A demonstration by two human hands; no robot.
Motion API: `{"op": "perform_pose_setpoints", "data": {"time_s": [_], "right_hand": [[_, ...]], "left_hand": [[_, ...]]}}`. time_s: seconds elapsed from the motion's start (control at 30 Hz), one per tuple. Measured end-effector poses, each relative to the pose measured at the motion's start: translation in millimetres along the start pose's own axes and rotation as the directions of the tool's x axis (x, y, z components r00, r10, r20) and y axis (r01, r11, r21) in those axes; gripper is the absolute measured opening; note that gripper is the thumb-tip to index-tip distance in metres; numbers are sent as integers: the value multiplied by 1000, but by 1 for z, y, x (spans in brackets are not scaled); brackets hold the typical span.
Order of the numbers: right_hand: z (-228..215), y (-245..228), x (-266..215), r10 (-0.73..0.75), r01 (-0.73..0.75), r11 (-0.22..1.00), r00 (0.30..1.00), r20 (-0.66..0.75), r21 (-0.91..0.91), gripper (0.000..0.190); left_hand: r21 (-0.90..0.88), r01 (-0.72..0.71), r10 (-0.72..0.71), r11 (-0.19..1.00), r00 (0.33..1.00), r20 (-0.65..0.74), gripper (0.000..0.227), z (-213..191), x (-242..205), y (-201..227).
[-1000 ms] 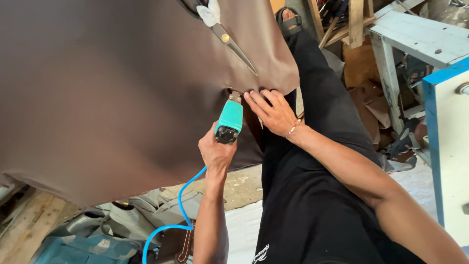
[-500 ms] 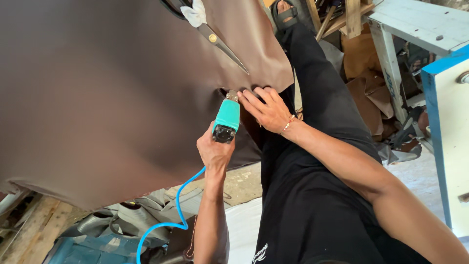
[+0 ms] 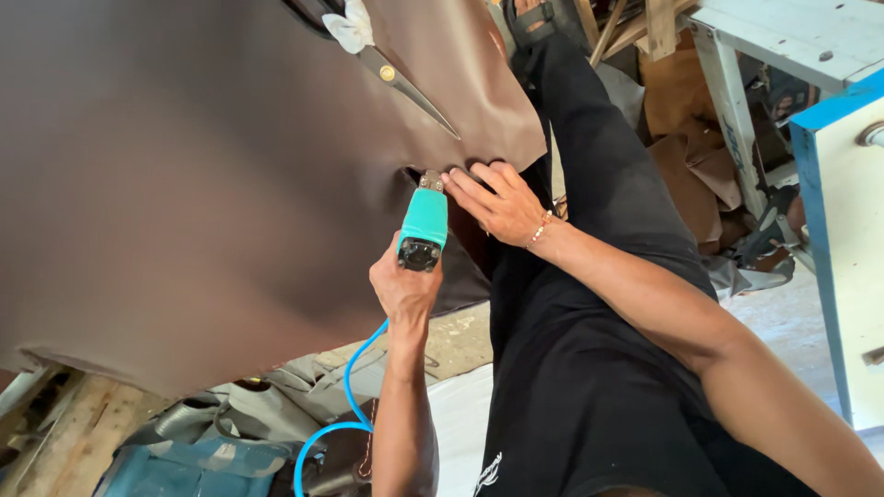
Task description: The person covers a brown upholstered furniture frame with a piece of dark grey fabric, using a stapler and shears to secure and trim the material around the contours of the piece.
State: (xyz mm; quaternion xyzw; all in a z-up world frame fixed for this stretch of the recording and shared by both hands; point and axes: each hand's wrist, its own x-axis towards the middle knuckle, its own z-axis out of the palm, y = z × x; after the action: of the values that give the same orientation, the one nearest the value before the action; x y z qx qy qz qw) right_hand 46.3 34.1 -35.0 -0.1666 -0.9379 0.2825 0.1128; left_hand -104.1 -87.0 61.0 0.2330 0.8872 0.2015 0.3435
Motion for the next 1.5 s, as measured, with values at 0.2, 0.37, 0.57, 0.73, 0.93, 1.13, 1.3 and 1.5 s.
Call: {"op": "perform_pose_setpoints", "data": {"time_s": [0.2,0.37,0.57,0.73,0.93,1.13,1.3,1.5], "right_hand": [[-3,2,1,-15,15,1000,1000,2,14,51],[-9,4,1,-29,30,998,1000,-5,51,52],[-6,1,-1,-9,8,997,1000,8,74,54],[-5,-5,-37,327,-336,846,940,95,415,39],[31,9,-60,537,-396,-520,537,650,757,26],[36,12,-45,557,-327,-647,414,720,689,25],[32,8,-37,656,-358,-542,384,650,760,13],[26,6,-39,695,-403,-292,534,482,868,5]], "left_hand": [[39,18,-19,999,1000,3,18,2,0,1],[37,4,-3,999,1000,-17,19,3,0,1],[46,-12,14,999,999,-40,19,4,-1,-1],[-116,55,-62,992,997,-55,22,-4,-26,-3],[-126,164,-175,978,982,-77,31,16,-56,-13],[-180,96,-126,979,979,-161,25,42,-60,-2],[-247,29,-81,969,976,-204,23,36,-50,16],[-208,4,-50,978,975,-214,26,39,-38,27]]}}
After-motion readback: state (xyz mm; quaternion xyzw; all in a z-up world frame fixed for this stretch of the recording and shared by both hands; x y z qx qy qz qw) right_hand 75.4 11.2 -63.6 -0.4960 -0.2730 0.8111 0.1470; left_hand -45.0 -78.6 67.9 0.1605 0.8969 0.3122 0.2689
